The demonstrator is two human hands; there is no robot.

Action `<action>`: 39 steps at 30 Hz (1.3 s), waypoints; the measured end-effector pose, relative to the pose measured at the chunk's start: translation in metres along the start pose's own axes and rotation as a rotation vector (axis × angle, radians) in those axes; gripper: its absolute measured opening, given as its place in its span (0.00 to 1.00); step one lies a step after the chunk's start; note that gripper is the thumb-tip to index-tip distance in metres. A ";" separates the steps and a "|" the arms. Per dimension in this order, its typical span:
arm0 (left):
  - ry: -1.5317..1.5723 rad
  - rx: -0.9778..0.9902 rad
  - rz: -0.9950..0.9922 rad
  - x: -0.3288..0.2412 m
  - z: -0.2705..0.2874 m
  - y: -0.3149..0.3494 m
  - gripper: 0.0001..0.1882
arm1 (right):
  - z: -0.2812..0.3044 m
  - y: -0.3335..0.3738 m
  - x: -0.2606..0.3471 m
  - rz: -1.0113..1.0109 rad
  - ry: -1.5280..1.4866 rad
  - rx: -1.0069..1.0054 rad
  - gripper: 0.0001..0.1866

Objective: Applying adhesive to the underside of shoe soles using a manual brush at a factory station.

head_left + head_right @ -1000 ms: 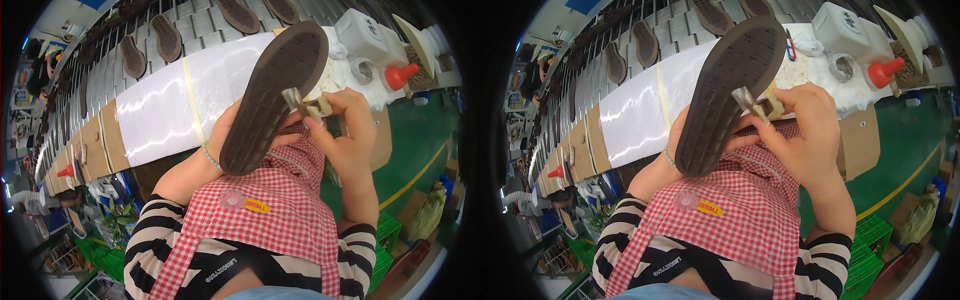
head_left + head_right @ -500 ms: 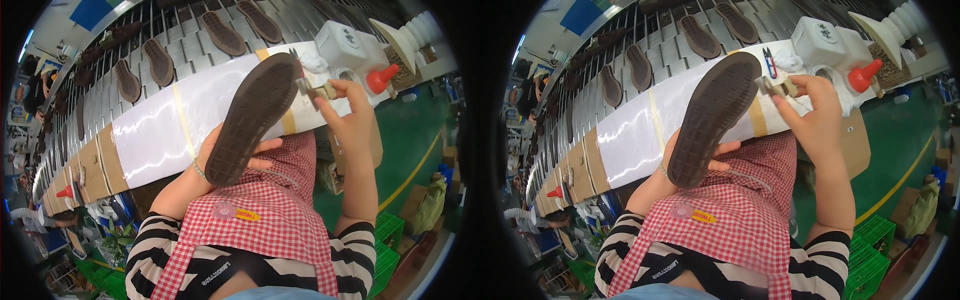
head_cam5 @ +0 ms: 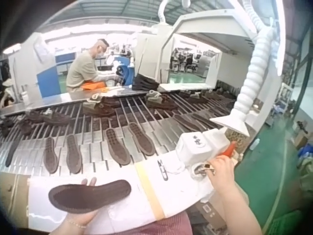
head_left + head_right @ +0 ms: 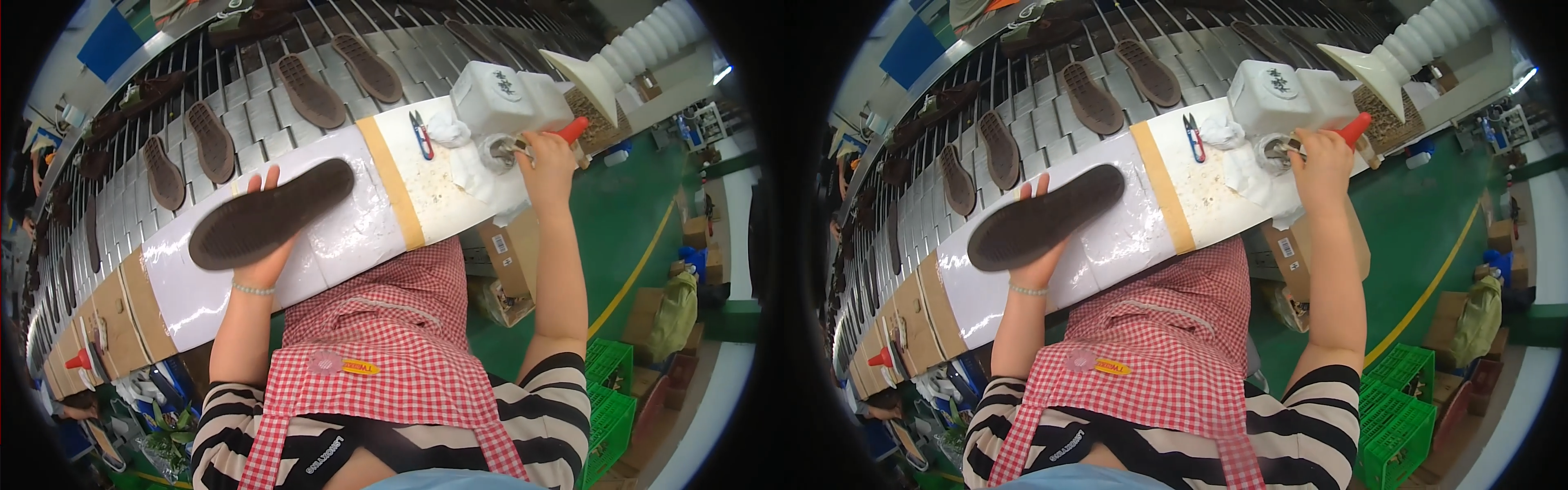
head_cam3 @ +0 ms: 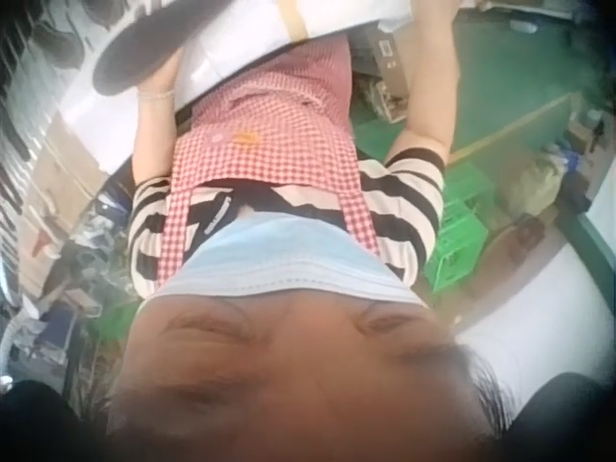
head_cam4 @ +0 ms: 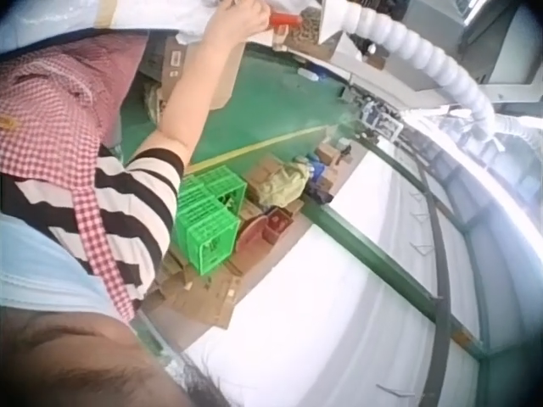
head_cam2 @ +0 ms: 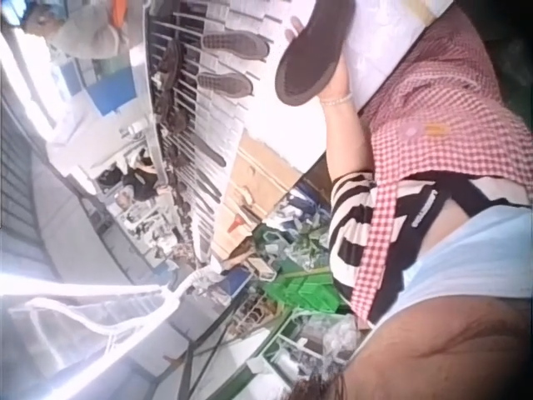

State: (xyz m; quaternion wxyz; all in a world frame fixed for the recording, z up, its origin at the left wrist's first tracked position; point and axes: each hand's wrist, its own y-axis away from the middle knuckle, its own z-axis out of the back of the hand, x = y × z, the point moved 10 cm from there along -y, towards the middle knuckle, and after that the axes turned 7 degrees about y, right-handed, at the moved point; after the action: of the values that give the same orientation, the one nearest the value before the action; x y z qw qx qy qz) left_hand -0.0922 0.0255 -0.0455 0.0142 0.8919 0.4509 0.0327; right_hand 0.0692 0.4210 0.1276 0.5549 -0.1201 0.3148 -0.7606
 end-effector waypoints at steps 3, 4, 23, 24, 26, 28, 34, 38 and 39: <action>-0.238 0.077 0.094 0.006 -0.012 0.027 0.32 | -0.011 0.004 0.001 -0.003 -0.009 0.022 0.19; -0.195 -0.073 0.063 0.008 -0.011 0.038 0.37 | -0.015 0.005 0.004 0.000 -0.007 0.020 0.19; 0.039 -0.042 0.332 0.104 -0.043 0.035 0.41 | 0.031 0.027 0.018 -0.472 -1.279 0.183 0.24; 0.025 -0.068 0.306 0.107 -0.043 0.033 0.39 | 0.050 0.026 0.053 -0.373 -1.256 0.139 0.24; 0.009 -0.064 0.308 0.115 -0.049 0.031 0.36 | 0.088 0.020 0.123 -0.138 -1.139 0.114 0.24; -0.008 -0.062 0.306 0.119 -0.053 0.030 0.33 | 0.110 0.019 0.175 0.092 -1.024 0.096 0.25; -0.141 0.069 0.302 0.126 -0.075 0.037 0.24 | 0.125 0.025 0.230 0.379 -0.871 -0.025 0.26; 0.059 0.102 0.312 0.128 -0.079 0.039 0.28 | 0.123 0.032 0.238 0.441 -0.884 -0.017 0.26; -0.233 0.079 0.243 0.124 -0.080 0.038 0.28 | 0.124 0.034 0.238 0.440 -0.883 -0.015 0.26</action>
State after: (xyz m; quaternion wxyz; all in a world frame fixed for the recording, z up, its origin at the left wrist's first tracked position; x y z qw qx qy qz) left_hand 0.0059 0.1026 0.0420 0.0273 0.9374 0.3360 -0.0870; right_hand 0.0766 0.1530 0.1630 0.7818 -0.3657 0.0728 -0.4997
